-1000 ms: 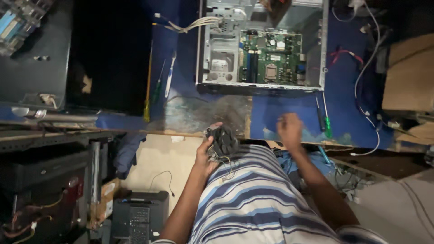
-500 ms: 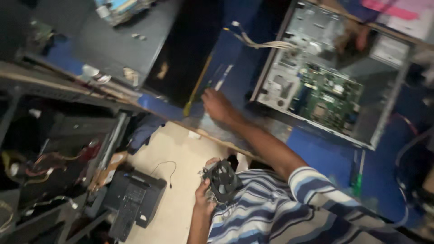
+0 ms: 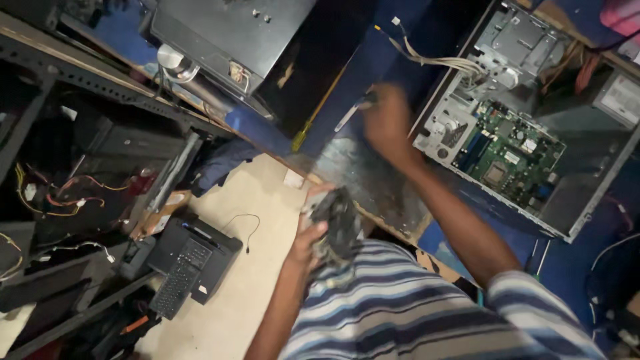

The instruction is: The person wipes the inside of an open desktop computer case with a blue cloth, then removes the heatsink and fan assembly from the case. They unscrew the fan from the heatsink with a screwdriver, brush dust off the heatsink fins with a toothbrush, and wipe the assembly with the cloth.

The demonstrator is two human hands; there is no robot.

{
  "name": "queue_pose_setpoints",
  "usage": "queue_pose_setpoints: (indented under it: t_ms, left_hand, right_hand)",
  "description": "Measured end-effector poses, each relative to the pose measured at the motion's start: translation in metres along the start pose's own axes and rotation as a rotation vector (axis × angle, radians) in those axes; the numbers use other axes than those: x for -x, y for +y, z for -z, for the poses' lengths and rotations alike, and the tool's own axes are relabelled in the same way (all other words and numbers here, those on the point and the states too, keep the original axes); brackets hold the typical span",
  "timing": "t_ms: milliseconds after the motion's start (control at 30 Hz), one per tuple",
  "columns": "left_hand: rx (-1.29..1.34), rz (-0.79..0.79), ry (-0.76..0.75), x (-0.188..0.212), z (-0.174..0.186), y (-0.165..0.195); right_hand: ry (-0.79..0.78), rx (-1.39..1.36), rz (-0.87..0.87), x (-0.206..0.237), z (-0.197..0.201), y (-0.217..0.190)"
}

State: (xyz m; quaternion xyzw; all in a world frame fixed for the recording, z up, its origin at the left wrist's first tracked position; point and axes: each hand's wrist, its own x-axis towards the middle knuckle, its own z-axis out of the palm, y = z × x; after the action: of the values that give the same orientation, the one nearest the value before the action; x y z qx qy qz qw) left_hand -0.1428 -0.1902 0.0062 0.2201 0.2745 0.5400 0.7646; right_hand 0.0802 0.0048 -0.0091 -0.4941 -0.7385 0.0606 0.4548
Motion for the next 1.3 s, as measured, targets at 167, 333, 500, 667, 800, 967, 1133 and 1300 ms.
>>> queue_pose_setpoints:
  t_ms: [167, 333, 500, 667, 800, 967, 1133, 1300]
  left_hand:
    - [-0.341, 0.031, -0.236, -0.061, -0.068, 0.038]
    - [-0.458, 0.068, -0.469, -0.086, -0.122, 0.040]
    - [-0.565, -0.062, -0.644, -0.091, -0.148, 0.029]
    - [-0.597, -0.059, -0.667, -0.089, -0.162, 0.024]
    - [-0.816, -0.358, -0.684, -0.085, -0.171, 0.027]
    - [-0.944, -0.525, -0.663, -0.078, -0.180, 0.033]
    - [-0.960, -0.529, -0.646, -0.076, -0.183, 0.033]
    - [-0.785, -0.407, -0.669, -0.077, -0.175, 0.029]
  right_hand:
    - [0.607, -0.940, -0.618, 0.033, 0.186, -0.049]
    - [0.702, -0.981, -0.512, 0.097, 0.259, -0.107]
    - [0.824, -0.851, -0.458, 0.128, 0.277, -0.130]
    - [0.865, -0.812, -0.416, 0.134, 0.283, -0.144]
    - [0.858, -0.738, -0.361, 0.135, 0.287, -0.149]
    - [0.810, -0.626, -0.305, 0.134, 0.302, -0.150]
    - [0.723, -0.530, -0.283, 0.132, 0.317, -0.158]
    - [0.798, -0.600, -0.345, 0.132, 0.322, -0.163]
